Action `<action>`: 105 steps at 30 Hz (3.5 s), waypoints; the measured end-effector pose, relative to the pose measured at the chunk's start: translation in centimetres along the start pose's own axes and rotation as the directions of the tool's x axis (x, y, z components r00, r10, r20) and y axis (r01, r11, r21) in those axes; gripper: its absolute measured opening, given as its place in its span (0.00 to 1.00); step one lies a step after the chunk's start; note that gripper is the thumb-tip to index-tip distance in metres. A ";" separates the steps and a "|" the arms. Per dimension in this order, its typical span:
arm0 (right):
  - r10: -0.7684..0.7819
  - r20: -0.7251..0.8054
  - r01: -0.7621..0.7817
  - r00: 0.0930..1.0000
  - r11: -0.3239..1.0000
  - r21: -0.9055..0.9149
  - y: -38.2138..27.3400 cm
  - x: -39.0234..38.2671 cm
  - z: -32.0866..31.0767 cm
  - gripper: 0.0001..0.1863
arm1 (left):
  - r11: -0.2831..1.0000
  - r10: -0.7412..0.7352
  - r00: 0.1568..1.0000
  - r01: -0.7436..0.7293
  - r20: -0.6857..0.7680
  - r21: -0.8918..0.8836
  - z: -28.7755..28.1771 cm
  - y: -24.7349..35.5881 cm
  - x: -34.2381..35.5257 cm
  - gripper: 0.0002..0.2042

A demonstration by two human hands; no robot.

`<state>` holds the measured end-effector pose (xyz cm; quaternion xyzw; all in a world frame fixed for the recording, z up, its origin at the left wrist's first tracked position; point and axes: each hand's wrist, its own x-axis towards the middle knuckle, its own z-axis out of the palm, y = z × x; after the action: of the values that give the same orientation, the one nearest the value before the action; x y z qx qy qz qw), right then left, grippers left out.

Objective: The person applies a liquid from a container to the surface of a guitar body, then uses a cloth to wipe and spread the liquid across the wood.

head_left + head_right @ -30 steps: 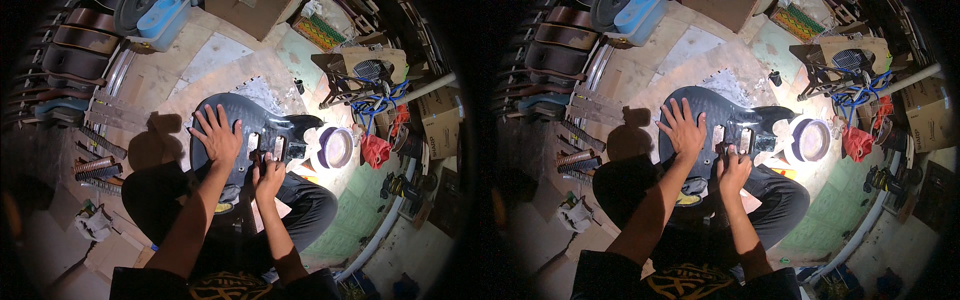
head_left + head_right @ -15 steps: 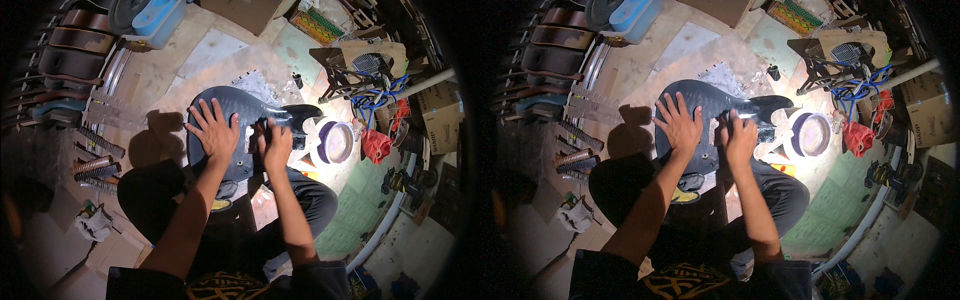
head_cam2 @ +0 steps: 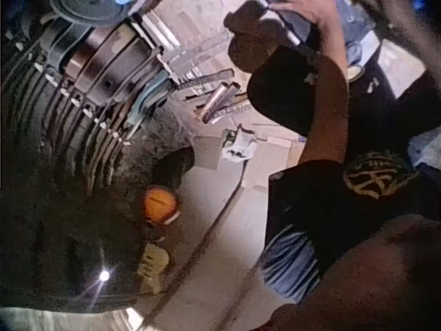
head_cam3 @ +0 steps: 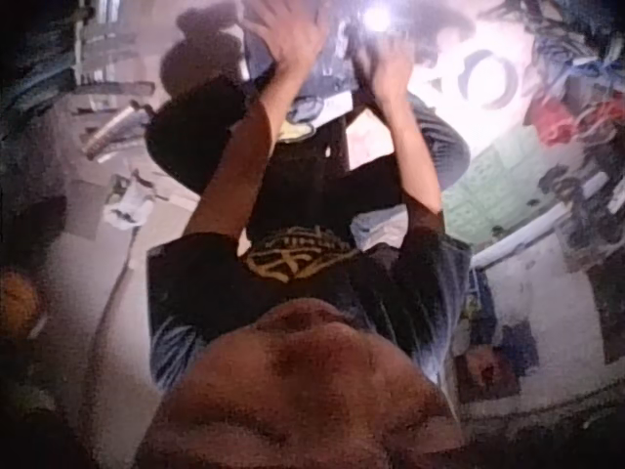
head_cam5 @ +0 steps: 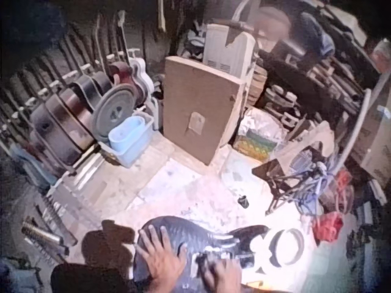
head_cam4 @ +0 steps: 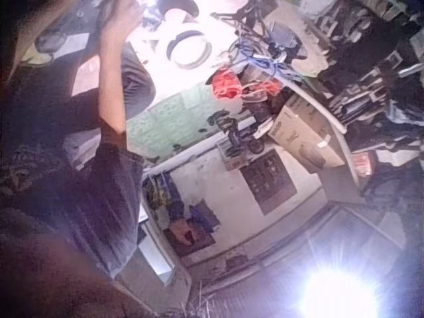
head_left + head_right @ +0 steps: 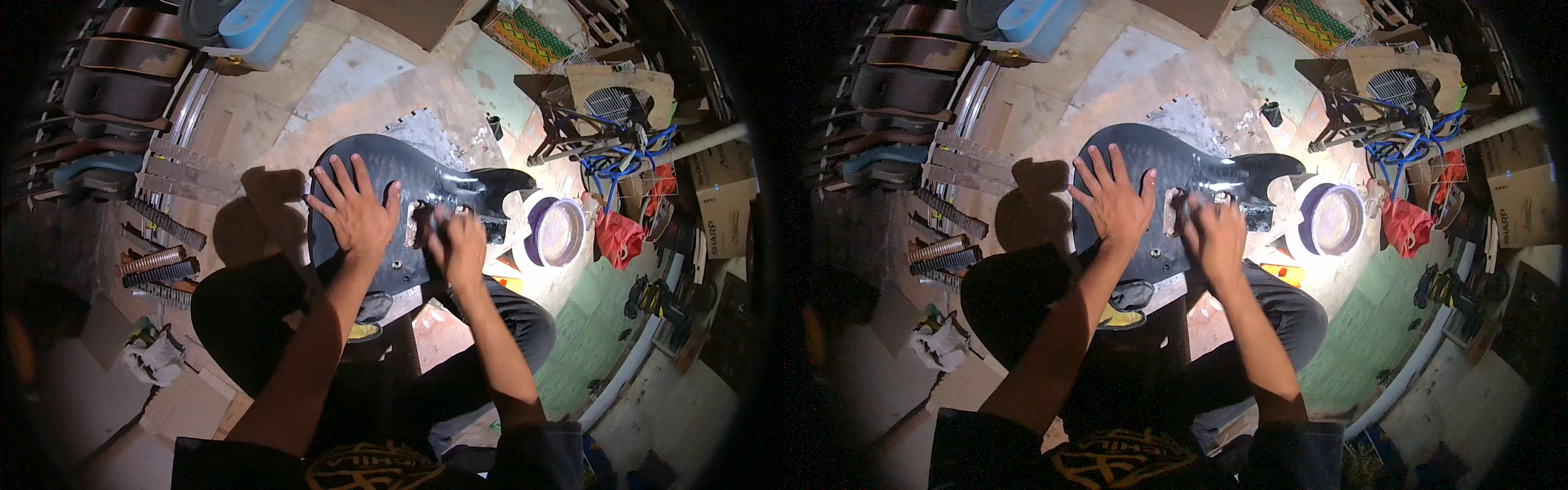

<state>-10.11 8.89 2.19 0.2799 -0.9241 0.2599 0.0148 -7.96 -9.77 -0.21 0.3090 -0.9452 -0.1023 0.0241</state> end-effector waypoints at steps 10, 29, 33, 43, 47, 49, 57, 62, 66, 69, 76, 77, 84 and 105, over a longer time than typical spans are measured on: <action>0.008 -0.025 -0.009 1.000 1.000 -0.026 -0.3 -0.8 -0.2 0.26 | 1.000 0.010 1.000 -0.011 0.022 0.024 -0.6 0.1 0.0 0.41; -0.025 -0.027 0.026 0.999 0.999 0.042 -1.6 -2.9 -0.9 0.26 | 0.998 0.000 0.999 -0.002 0.040 0.063 -0.7 0.2 0.1 0.41; 0.082 -0.120 -0.095 0.989 0.990 -0.108 1.1 5.3 0.2 0.23 | 0.999 0.013 0.998 -0.015 0.059 0.036 -0.1 0.6 -0.3 0.42; 0.104 -0.087 -0.113 0.991 0.988 -0.104 0.7 4.4 0.1 0.21 | 1.000 -0.003 0.997 0.002 0.073 0.017 -0.8 0.9 0.0 0.41; 0.126 -0.048 -0.131 0.991 0.981 -0.142 -0.1 1.6 0.6 0.24 | 0.999 0.018 1.000 -0.018 0.018 0.027 0.0 0.2 0.1 0.41; 0.040 -0.006 -0.040 0.999 0.999 0.014 -1.9 -3.3 -0.4 0.25 | 0.999 -0.003 0.999 0.002 0.036 0.039 -0.1 0.1 0.0 0.40; 0.158 -0.053 -0.162 0.986 0.982 -0.101 -0.3 3.4 0.7 0.23 | 1.000 -0.010 0.999 0.011 0.044 -0.019 0.2 0.0 -0.4 0.38; 0.018 -0.024 -0.018 1.000 1.000 -0.019 -1.5 -3.3 0.0 0.26 | 0.998 0.004 0.999 -0.007 0.049 0.064 -0.6 0.2 -0.1 0.36; 0.138 -0.115 -0.149 0.984 0.985 -0.090 0.2 5.1 0.7 0.24 | 1.000 0.008 0.999 -0.008 0.043 -0.008 0.0 0.4 0.0 0.37; 0.157 -0.066 -0.165 0.985 0.975 -0.146 -0.1 1.3 1.1 0.26 | 0.999 0.014 1.000 -0.015 0.024 0.030 0.0 0.2 -0.3 0.36; 0.099 -0.171 -0.115 0.980 0.990 -0.085 0.2 3.0 0.3 0.21 | 0.655 0.747 0.622 -0.749 0.235 -0.100 -1.8 -0.9 -2.9 0.35; 0.130 -0.167 -0.147 0.977 0.985 -0.093 0.1 4.5 0.0 0.21 | 0.585 0.795 0.542 -0.804 0.272 -0.105 -2.6 -1.3 -3.7 0.36; 0.010 0.007 -0.010 1.000 0.999 -0.034 -0.7 -2.3 -0.9 0.27 | 0.638 0.770 0.615 -0.738 0.170 -0.221 -2.1 -5.7 0.0 0.32; -0.015 -0.005 0.015 1.000 0.999 -0.031 -1.6 -3.2 -0.2 0.26 | 0.828 0.531 0.848 -0.519 -0.003 -0.214 -1.1 -5.5 3.5 0.31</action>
<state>-6.58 9.43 2.57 0.2858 -0.9259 0.2461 0.0237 -7.49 -16.39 -0.33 0.0303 -0.9781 -0.1978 0.0566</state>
